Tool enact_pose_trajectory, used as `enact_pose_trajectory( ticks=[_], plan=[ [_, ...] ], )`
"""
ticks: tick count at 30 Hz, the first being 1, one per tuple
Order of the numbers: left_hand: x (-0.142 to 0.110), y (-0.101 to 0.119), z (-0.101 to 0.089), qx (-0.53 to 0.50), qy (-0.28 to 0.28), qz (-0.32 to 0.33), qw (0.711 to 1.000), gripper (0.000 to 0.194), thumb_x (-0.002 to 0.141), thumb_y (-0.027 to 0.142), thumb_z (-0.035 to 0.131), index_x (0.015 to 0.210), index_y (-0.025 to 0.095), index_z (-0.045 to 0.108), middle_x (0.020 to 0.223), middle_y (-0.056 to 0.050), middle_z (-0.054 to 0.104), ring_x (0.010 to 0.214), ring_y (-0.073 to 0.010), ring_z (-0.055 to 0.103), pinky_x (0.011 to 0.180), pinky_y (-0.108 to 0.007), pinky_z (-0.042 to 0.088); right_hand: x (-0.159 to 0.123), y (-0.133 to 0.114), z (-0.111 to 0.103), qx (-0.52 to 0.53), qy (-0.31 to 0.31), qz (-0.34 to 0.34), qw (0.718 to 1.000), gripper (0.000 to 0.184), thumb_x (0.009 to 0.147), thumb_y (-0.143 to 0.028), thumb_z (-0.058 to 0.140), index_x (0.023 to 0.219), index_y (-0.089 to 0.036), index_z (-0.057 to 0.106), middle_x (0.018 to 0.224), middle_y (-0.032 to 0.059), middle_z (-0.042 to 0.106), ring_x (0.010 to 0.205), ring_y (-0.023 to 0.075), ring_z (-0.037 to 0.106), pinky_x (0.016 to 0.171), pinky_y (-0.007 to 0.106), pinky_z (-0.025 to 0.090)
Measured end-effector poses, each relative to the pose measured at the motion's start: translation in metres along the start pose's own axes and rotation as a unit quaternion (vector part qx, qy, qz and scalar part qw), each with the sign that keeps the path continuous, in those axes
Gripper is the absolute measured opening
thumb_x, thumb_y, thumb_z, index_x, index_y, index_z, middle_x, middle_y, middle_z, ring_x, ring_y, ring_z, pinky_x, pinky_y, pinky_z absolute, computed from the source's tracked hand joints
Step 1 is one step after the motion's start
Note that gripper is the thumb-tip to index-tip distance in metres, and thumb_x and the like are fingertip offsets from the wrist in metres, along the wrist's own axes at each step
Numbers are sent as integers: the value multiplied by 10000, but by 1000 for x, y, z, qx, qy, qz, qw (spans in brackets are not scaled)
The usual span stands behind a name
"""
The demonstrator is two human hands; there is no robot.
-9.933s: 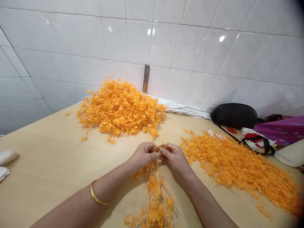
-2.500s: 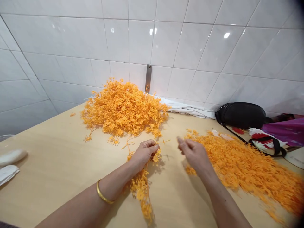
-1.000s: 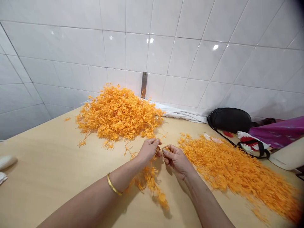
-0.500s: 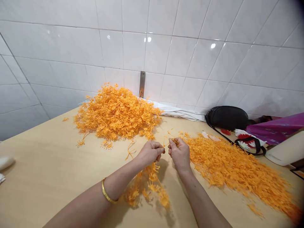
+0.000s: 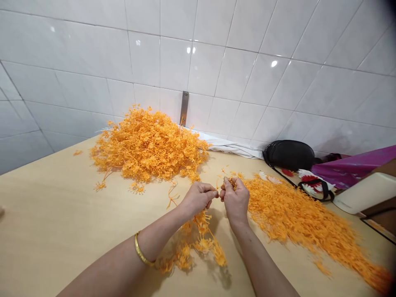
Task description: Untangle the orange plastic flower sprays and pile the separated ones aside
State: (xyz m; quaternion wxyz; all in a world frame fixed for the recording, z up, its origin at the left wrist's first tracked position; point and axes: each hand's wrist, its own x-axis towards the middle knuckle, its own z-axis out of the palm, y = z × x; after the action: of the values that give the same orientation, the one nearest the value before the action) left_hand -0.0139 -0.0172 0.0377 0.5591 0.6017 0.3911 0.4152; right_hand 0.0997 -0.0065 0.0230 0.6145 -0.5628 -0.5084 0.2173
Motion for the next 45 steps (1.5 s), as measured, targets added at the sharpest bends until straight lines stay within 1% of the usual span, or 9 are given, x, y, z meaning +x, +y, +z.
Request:
enact_pose_trajectory(
  ticks=[12,19,23,28,33,35,38,41,45],
  plan=[
    [-10,11,4,57,35,139,988,263,725,284,438,506,144,479,472,38,311,494,-75,286,490,-216,245,-5,-17,-1,3,1,-43,999,235,766,-383,461,623,-200,419,421,-65,439,374,90,429,431,222,363],
    [-25,12,7,93,33,171,980,281,755,307,422,538,147,501,507,24,356,512,-81,318,517,-217,270,13,-10,-15,103,32,37,993,227,716,-359,514,606,-196,402,455,-76,412,357,64,381,381,207,341],
    [-25,3,-4,74,31,84,993,260,725,337,468,554,144,502,463,37,340,463,-70,296,480,-215,253,45,6,-52,110,205,105,967,191,684,-351,508,651,-198,399,500,-67,406,370,73,397,362,206,328],
    [-13,-10,-17,-51,44,-59,996,414,750,525,360,735,143,517,401,53,386,361,-56,272,416,-199,219,59,22,-72,-121,249,-19,961,328,672,-269,493,987,-186,454,754,50,514,705,211,532,602,370,425],
    [-11,-18,-18,-130,39,-126,983,593,717,649,267,825,126,526,505,3,487,423,-79,407,449,-205,296,48,19,-69,-328,243,-91,908,454,631,-266,543,1064,-145,478,1134,202,398,1039,384,350,752,527,320],
    [-9,-21,-19,-171,44,-129,976,629,706,670,248,850,119,517,514,-4,498,458,-93,451,508,-223,354,35,8,-57,-290,184,-186,921,319,704,-271,485,999,-152,509,1034,153,490,982,318,420,777,473,334],
    [-7,-22,-21,-220,45,-148,963,649,688,691,245,899,128,490,516,2,502,480,-110,481,538,-243,383,6,-13,-30,-166,-60,-240,955,165,785,-271,419,846,-187,547,798,61,564,751,192,512,690,333,401],
    [-5,-19,-25,-279,68,-173,942,621,683,694,258,924,159,462,563,12,512,482,-110,485,491,-231,371,-21,-26,-7,-127,-291,-243,917,111,748,-262,499,821,-214,567,794,39,542,710,160,496,638,288,411],
    [-2,-17,-32,-348,60,-189,916,527,725,627,304,850,142,468,545,24,483,419,-82,435,437,-205,340,-34,-24,2,-217,-347,-284,867,183,671,-153,547,837,-225,573,877,50,501,848,199,450,719,334,389]
  ],
)
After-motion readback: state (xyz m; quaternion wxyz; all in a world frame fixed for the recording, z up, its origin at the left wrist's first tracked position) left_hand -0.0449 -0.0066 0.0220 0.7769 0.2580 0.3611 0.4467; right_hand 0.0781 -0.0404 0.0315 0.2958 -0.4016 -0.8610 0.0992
